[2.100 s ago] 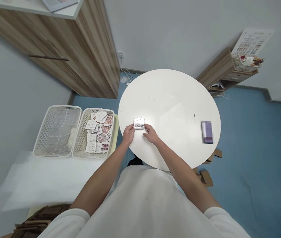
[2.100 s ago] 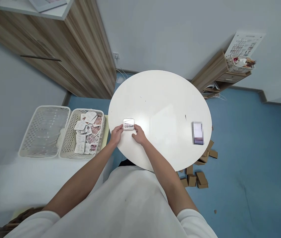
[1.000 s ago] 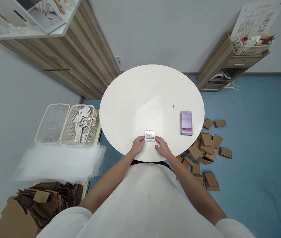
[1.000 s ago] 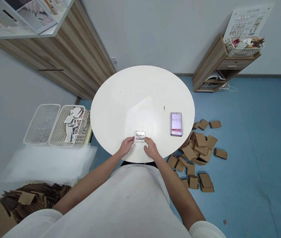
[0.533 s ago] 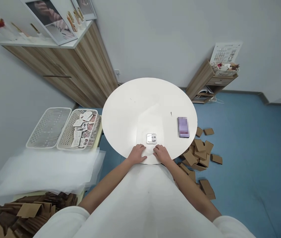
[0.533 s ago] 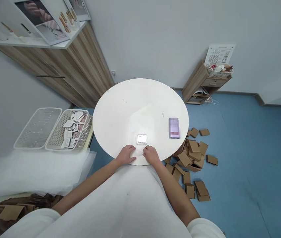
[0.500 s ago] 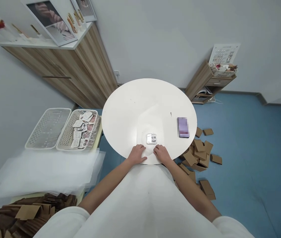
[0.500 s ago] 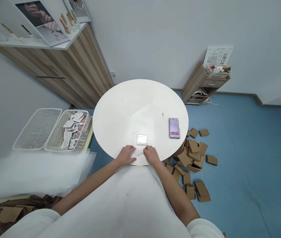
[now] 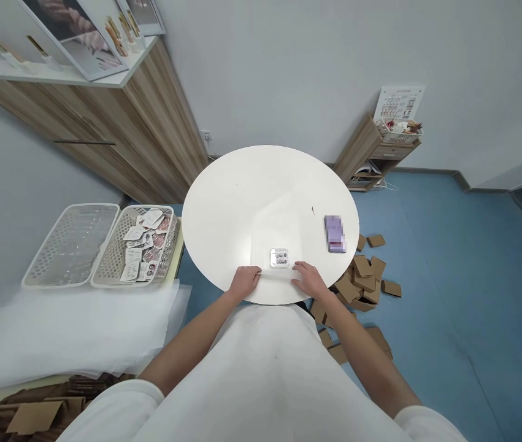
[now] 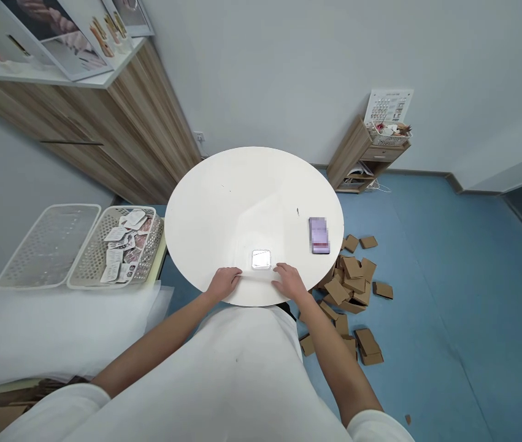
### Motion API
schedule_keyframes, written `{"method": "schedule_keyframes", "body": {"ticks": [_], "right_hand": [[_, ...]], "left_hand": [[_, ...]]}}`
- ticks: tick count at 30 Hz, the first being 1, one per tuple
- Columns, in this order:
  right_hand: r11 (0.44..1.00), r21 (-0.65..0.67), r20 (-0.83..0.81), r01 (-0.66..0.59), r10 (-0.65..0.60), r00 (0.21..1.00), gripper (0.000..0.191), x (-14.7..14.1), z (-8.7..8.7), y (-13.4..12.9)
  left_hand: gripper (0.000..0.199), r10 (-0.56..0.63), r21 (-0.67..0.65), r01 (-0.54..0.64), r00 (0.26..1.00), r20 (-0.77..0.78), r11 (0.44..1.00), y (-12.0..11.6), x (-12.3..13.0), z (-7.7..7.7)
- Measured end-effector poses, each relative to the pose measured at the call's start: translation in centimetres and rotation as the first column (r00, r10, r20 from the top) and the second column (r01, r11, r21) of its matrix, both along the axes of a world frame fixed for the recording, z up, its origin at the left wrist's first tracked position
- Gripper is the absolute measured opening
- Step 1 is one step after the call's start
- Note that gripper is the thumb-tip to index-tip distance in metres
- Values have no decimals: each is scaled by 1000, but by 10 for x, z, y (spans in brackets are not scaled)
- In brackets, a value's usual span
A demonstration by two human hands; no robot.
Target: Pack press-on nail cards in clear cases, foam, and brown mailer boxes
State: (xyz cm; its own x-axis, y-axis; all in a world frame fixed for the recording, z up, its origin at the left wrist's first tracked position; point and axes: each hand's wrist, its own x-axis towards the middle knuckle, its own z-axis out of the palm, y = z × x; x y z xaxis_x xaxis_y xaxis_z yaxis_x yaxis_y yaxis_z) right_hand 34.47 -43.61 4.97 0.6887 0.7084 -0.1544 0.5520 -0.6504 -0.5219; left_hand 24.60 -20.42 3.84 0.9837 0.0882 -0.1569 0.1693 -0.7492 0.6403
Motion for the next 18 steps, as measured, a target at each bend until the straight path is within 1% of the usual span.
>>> {"method": "schedule_keyframes", "body": {"ticks": [1, 2, 4, 7, 10, 12, 15, 17, 18], "right_hand": [[1000, 3, -36, 31, -31, 999, 26, 4, 0, -1], [998, 5, -75, 67, -66, 995, 22, 9, 0, -2], [990, -6, -136, 142, -142, 981, 24, 20, 1, 1], [971, -69, -158, 230, -238, 958, 31, 36, 3, 10], [955, -117, -162, 273, -290, 943, 31, 46, -2, 21], [940, -154, -135, 306, -326, 936, 29, 46, -9, 27], [909, -246, -48, 337, -359, 932, 26, 41, -18, 33], [905, -275, -4, 324, -338, 941, 24, 36, -22, 36], [909, -265, 19, 321, -327, 945, 22, 33, -24, 36]], "left_hand": [[22, 2, -17, -2, 1000, -10, 1000, 3, 3, 0], [22, 9, -31, -9, 1000, -20, 999, 5, 6, 1], [22, 46, -49, -49, 998, -44, 998, 11, 13, 3], [21, 131, -51, -136, 987, -94, 989, 17, 27, 4], [18, 199, -17, -204, 969, -147, 979, 19, 39, 2], [16, 235, 37, -233, 954, -188, 972, 18, 44, 0], [15, 232, 144, -204, 947, -221, 968, 14, 48, -3], [16, 197, 187, -161, 962, -191, 969, 10, 48, -5], [19, 179, 194, -148, 972, -155, 970, 9, 48, -6]]}}
